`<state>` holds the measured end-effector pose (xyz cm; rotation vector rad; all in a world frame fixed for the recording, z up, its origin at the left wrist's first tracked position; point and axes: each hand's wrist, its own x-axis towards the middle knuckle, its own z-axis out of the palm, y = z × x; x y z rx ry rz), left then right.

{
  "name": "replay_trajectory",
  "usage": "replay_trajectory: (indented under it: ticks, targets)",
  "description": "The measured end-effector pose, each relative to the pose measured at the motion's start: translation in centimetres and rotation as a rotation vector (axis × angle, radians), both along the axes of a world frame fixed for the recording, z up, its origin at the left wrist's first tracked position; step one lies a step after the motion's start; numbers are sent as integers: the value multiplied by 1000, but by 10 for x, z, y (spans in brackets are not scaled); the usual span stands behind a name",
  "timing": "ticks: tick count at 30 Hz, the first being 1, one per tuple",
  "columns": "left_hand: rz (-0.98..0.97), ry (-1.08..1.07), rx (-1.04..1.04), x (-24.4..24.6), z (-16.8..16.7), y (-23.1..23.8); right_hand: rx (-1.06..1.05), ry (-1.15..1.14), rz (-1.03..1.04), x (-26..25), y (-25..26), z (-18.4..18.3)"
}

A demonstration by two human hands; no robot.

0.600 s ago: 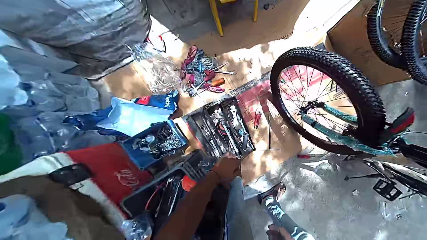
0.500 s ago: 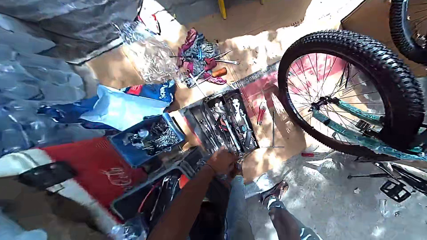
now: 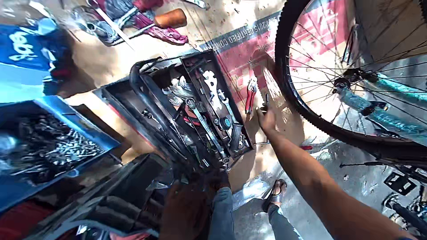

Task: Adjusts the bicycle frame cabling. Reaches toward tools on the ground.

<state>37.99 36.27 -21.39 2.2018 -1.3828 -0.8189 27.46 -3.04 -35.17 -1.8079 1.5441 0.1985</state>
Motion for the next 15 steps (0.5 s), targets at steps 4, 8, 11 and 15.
replay_trajectory:
  ticks: [4, 8, 11, 15]
  targets:
    - [121, 141, 77, -54, 20, 14, 20, 292, 116, 54, -30, -59]
    - [246, 247, 113, -96, 28, 12, 47, 391, 84, 76, -33, -63]
    - [278, 247, 179, -104, 47, 9, 179, 314, -49, 60, -37, -51]
    - [294, 304, 360, -91, 94, -2, 367, 116, -239, 3, -7, 1]
